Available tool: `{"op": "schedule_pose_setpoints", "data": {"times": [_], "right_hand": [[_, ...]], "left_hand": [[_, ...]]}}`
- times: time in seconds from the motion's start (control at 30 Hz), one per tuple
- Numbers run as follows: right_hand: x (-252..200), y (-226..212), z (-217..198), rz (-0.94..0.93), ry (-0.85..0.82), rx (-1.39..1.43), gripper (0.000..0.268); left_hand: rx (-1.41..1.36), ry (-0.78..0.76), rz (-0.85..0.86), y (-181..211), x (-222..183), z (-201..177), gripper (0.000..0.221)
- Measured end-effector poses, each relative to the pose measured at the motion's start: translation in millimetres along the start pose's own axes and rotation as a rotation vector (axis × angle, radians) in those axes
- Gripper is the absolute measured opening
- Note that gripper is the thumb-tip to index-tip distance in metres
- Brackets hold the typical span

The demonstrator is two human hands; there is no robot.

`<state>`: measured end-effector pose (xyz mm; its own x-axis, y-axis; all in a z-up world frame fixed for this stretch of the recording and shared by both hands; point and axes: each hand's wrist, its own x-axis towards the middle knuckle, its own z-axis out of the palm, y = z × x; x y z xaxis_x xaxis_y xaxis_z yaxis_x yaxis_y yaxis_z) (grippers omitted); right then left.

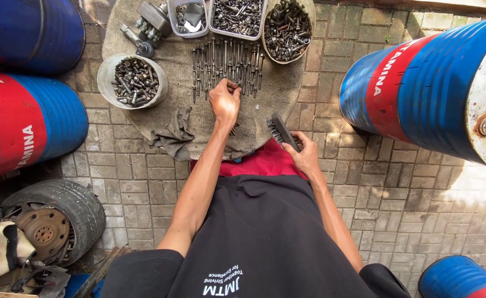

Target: Cleaning individual metal bolts and screws using a wire brush on a low outdoor table

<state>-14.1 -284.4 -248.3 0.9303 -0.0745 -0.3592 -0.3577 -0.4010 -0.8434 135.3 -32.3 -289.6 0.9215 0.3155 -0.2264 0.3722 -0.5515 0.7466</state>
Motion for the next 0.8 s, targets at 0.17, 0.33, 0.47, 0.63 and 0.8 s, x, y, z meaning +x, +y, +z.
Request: {"op": "schedule_pose_setpoints", "data": {"times": [0.17,0.33,0.47,0.63,0.8], "right_hand": [[-2,-2,-1,-0.001,-0.007,0.014,0.033],[-2,4,0,-0.007,-0.003,-0.021,0.034],[-2,0,-1,0.009,-0.011,0.016,0.034],[-3,-9,-3,0.030,-0.026,0.030,0.034],[1,-2,-1,0.038,-0.029,0.042,0.038]], "left_hand": [[0.032,-0.008,-0.024,1,1,3,0.010],[0.061,-0.002,-0.052,0,3,5,0.011],[0.065,-0.008,-0.063,-1,4,6,0.010],[0.077,-0.017,-0.083,-6,7,11,0.009],[0.077,-0.016,-0.090,-10,10,14,0.008]]}}
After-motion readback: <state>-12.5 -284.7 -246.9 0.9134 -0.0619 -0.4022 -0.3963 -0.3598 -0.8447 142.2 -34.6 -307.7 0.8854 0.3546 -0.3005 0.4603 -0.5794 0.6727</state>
